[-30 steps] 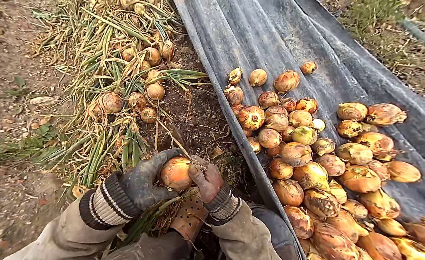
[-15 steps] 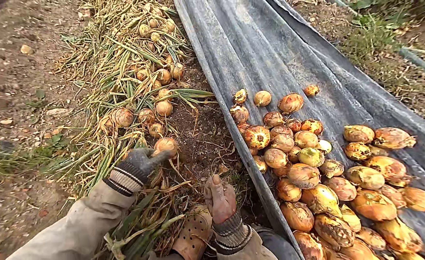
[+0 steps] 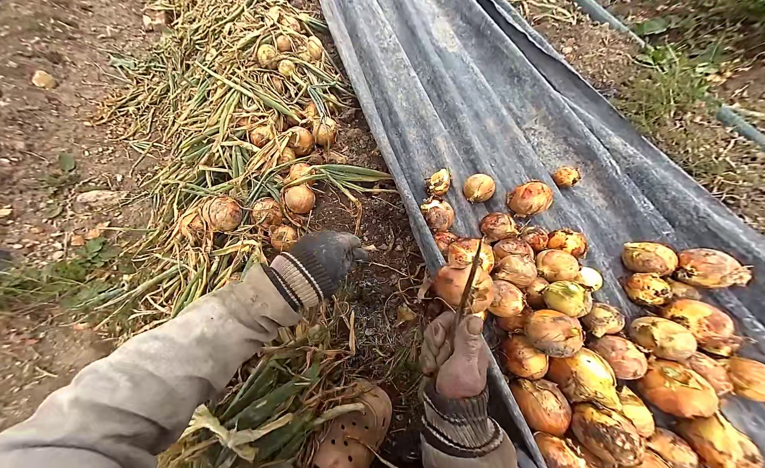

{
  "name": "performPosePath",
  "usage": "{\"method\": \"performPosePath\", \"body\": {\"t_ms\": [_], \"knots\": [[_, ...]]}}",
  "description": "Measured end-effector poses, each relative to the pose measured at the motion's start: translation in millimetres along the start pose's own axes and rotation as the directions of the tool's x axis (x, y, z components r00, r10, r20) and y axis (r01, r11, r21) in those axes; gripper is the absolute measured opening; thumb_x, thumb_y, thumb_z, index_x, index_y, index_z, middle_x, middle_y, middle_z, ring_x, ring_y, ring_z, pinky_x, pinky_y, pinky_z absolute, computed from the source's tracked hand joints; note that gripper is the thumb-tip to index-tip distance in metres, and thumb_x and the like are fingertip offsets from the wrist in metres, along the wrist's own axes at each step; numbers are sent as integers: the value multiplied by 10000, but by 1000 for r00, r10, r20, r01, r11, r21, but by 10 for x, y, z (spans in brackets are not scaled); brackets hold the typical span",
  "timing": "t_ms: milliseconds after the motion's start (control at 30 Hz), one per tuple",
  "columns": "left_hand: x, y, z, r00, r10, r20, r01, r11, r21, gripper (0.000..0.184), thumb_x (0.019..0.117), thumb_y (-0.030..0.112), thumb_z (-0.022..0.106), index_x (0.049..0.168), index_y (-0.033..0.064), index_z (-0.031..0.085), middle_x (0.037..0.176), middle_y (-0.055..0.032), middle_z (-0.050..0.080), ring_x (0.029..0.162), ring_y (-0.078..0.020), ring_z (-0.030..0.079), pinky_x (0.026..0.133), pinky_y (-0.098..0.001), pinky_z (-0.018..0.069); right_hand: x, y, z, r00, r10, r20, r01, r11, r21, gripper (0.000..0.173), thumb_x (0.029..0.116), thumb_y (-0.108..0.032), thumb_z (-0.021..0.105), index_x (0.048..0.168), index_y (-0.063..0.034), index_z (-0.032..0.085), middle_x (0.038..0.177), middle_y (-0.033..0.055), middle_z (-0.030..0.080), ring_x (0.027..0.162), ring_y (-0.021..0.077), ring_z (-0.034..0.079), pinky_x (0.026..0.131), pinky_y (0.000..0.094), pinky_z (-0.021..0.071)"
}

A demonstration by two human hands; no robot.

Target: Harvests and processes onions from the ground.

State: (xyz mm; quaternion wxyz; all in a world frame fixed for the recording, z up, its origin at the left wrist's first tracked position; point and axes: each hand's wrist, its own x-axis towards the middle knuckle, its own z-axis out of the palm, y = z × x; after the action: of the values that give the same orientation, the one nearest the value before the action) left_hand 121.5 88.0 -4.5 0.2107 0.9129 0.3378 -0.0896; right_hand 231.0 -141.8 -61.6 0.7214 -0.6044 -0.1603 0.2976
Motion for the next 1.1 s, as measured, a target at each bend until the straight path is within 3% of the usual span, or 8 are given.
{"method": "performPosePath", "body": {"t_ms": [167, 300, 367, 500, 633, 733, 933, 1100], "knots": [[487, -1376, 158, 757, -652, -48, 653, 752, 83, 702, 1046, 622, 401, 1199, 3, 693, 1192, -285, 685, 1175, -460, 646, 990, -691, 481, 196, -81, -235, 997, -12, -72, 14, 1000, 18, 673, 1031, -676, 163, 844, -141, 526, 539, -48, 482, 364, 80, 445, 339, 252, 443], [475, -1513, 420, 776, -583, 242, 478, 793, 377, 485, 1021, 350, 592, 1498, 296, 530, 1274, -254, 665, 1198, -467, 628, 991, -700, 466, -21, 191, 55, 988, 129, 91, -115, 984, -137, 702, 1026, -682, 235, 853, -104, 593, 561, -62, 481, 404, 58, 427, 374, 251, 421], [500, -1519, 571, 767, -610, 200, 551, 785, 282, 375, 984, 395, 657, 1284, 175, 706, 1241, -232, 684, 1202, -429, 634, 1009, -670, 482, -116, 247, 144, 964, 178, 197, -127, 961, -246, 684, 1046, -623, 248, 867, -87, 633, 602, -54, 520, 453, 61, 452, 428, 263, 436], [273, -1555, 727, 756, -651, 71, 653, 741, -154, 443, 1038, 416, 587, 1185, 16, 708, 1187, -246, 690, 1152, -409, 653, 1010, -644, 485, -178, 309, 178, 887, 348, 304, -169, 856, -489, 645, 1048, -560, 239, 902, -102, 668, 670, -10, 546, 540, 129, 504, 545, 373, 483], [-381, -1213, 744, 849, -511, -132, 363, 747, -556, 246, 991, 277, 704, 964, 32, 709, 942, -138, 712, 878, -270, 682, 840, -535, 552, -108, 321, 182, 753, 581, 309, -319, 733, -600, 646, 1067, -572, 253, 1141, -72, 655, 774, 62, 590, 595, 195, 565, 611, 424, 534], [-882, -816, 712, 920, -327, -216, 44, 633, -773, 137, 879, 20, 763, 1014, 20, 740, 976, -74, 755, 865, -145, 722, 803, -352, 623, -118, 305, 243, 694, 616, 371, -356, 742, -568, 595, 1058, -570, 373, 1214, -51, 617, 766, 72, 585, 588, 190, 552, 617, 410, 529], [-1371, -229, 595, 972, 94, -216, -232, 542, -808, 107, 784, 305, 840, 858, 252, 785, 952, 114, 756, 926, -12, 699, 818, -221, 592, -286, 108, 215, 794, 315, 520, -227, 947, -227, 844, 803, -837, 571, 1174, -84, 662, 644, -60, 534, 502, 35, 461, 508, 266, 465], [-1380, -138, 470, 917, 240, -318, -394, 656, -644, 368, 945, 588, 649, 852, 244, 739, 853, 160, 710, 835, 61, 664, 735, -149, 562, -275, 108, 165, 886, 96, 454, 66, 943, -327, 735, 976, -758, 320, 937, -125, 691, 700, -14, 609, 628, 89, 586, 588, 367, 518]]}}
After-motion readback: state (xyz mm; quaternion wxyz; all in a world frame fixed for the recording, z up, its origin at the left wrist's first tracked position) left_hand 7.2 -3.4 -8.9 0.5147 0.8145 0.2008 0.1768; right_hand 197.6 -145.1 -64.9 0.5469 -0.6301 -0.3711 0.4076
